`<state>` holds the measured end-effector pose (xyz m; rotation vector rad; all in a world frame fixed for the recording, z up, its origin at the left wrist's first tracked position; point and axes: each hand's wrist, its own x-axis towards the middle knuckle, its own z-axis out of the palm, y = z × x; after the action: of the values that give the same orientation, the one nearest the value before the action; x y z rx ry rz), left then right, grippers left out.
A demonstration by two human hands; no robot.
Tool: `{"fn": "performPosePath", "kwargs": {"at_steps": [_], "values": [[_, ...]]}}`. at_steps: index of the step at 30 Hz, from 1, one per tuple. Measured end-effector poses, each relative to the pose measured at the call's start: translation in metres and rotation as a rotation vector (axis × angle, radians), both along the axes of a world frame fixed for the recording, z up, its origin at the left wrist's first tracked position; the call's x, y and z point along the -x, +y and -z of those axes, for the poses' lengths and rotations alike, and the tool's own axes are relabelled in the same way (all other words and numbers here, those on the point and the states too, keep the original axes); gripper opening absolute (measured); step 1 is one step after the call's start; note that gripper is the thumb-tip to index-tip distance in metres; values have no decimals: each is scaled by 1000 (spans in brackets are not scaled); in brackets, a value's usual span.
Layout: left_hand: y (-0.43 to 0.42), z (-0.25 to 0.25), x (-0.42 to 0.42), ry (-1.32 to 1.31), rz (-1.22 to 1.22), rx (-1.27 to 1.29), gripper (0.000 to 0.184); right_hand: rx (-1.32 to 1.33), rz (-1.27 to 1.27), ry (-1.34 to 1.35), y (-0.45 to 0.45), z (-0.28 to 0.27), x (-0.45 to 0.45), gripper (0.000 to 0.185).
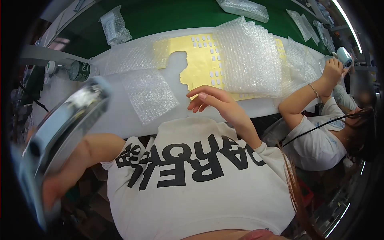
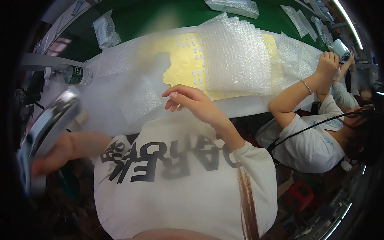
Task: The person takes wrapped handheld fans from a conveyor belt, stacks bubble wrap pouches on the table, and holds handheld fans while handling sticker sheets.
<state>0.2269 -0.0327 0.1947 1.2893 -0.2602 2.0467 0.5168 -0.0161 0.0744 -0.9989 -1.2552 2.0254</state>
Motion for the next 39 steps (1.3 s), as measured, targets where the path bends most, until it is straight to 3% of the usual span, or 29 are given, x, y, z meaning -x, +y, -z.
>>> {"fn": "performPosePath", "kwargs": {"at_steps": [3,4,7,8,9,10,12,14,16,17,18,22,25,27,29,31,32,35,37,39], "values": [[38,31,-36,426,-598,265,76,-22,9,57,4,-1,11,41],[43,36,-50,523,-684,347,77,-28,47,127,5,1,19,45],[43,46,-96,683,-529,598,81,-29,108,270,8,0,38,55],[45,50,-102,691,-380,673,83,90,-18,406,11,-2,38,59],[46,52,-105,682,-396,675,83,213,-142,535,14,-4,38,63],[47,54,-108,626,-310,716,80,339,-264,660,16,-5,36,67],[51,56,-103,462,-176,769,72,674,-101,676,15,-19,41,73],[48,46,-67,103,536,777,63,850,229,565,15,-18,46,76],[48,28,-39,-141,1054,735,61,300,-254,699,22,22,36,76],[48,16,-30,-186,1266,652,63,303,-226,696,18,28,30,76],[37,9,-30,-283,1309,580,66,330,-203,665,17,33,27,75],[17,1,-26,-11,337,252,69,419,-166,585,17,42,27,72],[35,11,-15,198,-375,343,67,405,-134,592,19,45,23,70],[50,19,-25,401,-699,512,67,413,-170,581,20,37,26,70],[59,25,-51,625,-681,643,66,498,19,500,25,14,44,69],[64,42,-77,722,-390,716,76,609,235,402,18,1,54,68],[67,51,-90,752,-299,754,78,612,223,404,19,4,55,68],[69,67,-104,872,-248,778,77,608,-185,931,26,29,53,59],[71,77,-101,948,-235,787,76,600,-327,1104,30,45,52,56],[80,86,-86,813,-222,856,68,510,-356,1135,36,61,51,54]]}}
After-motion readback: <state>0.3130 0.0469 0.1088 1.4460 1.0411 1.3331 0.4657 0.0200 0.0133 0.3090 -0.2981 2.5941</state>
